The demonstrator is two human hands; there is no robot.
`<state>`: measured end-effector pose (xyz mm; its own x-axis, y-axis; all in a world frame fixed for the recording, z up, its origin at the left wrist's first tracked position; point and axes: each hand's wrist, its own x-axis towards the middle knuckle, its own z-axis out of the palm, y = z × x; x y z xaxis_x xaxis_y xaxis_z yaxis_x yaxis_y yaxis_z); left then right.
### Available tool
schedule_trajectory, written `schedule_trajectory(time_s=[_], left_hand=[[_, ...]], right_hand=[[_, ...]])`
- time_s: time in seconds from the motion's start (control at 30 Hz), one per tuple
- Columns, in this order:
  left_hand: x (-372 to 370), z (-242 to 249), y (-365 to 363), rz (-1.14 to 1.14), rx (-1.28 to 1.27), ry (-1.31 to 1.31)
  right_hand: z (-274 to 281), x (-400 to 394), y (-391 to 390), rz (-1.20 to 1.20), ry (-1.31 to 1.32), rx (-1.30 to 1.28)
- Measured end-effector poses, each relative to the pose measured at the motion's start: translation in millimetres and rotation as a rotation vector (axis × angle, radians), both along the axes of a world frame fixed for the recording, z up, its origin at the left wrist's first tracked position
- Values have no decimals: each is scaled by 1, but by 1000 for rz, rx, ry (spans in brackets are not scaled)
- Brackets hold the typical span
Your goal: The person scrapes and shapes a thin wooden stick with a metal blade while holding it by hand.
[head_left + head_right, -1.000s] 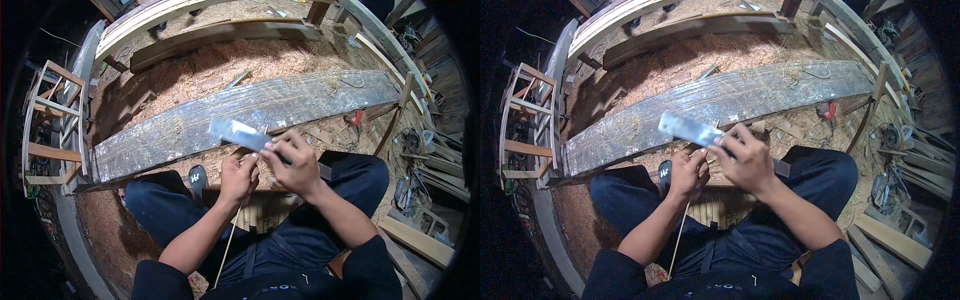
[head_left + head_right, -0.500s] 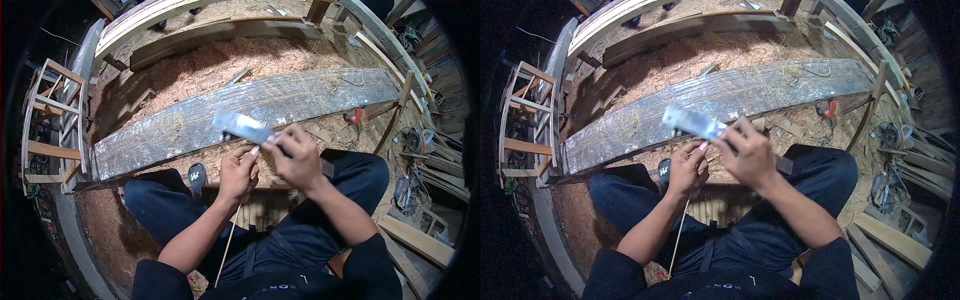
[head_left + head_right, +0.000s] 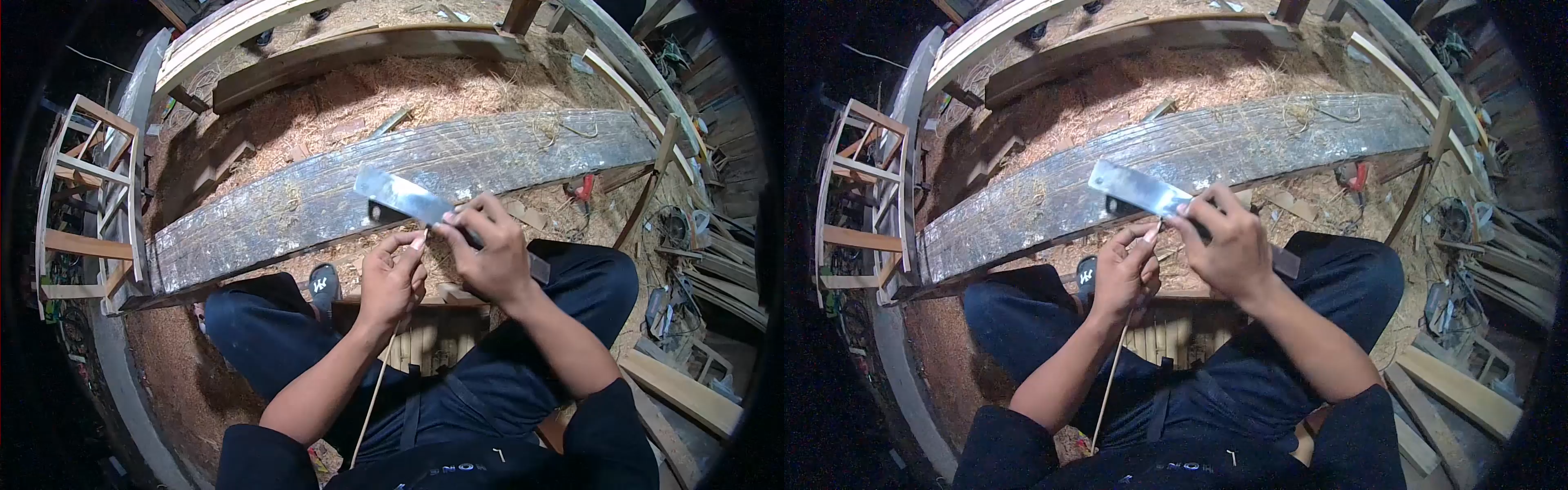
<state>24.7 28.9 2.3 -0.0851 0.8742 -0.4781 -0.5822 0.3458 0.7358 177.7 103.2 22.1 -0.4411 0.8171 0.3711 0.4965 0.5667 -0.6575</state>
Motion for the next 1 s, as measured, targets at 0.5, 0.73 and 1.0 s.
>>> schedule_trajectory(time_s=[0.5,0.73,1.0], left_hand=[[0,6,1,20,-18,-10],[1,4,-1,21,-58,32],[-2,-5,-3,-2,0,6]], right_hand=[[2,-2,-1,-16,2,8],[0,-3,-1,17,24,-5],[0,-2,3,-20,5,11]])
